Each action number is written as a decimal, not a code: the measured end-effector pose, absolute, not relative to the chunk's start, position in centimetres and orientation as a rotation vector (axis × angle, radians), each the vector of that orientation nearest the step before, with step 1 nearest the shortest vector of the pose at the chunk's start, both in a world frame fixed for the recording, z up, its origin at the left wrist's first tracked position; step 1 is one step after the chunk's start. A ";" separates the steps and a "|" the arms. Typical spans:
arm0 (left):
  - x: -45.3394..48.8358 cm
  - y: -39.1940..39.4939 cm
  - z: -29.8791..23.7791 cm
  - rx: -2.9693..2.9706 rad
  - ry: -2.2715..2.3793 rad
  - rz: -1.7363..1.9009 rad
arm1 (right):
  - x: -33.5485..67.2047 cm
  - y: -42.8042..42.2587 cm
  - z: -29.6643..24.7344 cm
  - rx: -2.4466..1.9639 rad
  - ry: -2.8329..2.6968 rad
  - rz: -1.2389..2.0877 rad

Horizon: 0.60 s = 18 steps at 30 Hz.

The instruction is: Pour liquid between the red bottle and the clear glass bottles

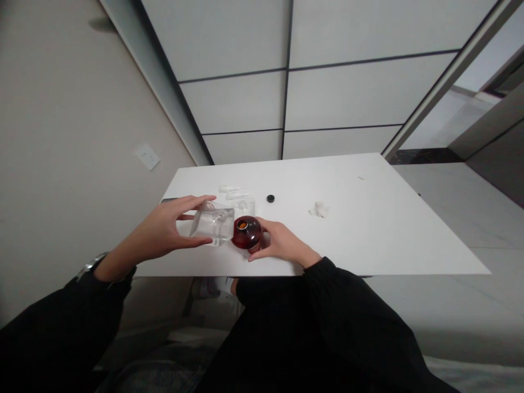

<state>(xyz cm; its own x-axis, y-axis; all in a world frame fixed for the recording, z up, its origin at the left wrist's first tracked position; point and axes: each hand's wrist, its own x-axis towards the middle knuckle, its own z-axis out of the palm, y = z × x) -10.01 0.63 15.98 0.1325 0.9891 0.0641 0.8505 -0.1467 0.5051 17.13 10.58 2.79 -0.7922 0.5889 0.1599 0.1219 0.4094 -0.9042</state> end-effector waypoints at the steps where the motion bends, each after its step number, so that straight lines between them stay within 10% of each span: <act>1: -9.9 0.8 16.2 2.106 1.788 0.519 | 17.1 10.6 2.8 -0.604 -2.210 1.361; 18: -8.3 2.1 19.1 2.387 1.791 0.156 | 17.1 10.6 2.8 -0.627 -2.229 1.325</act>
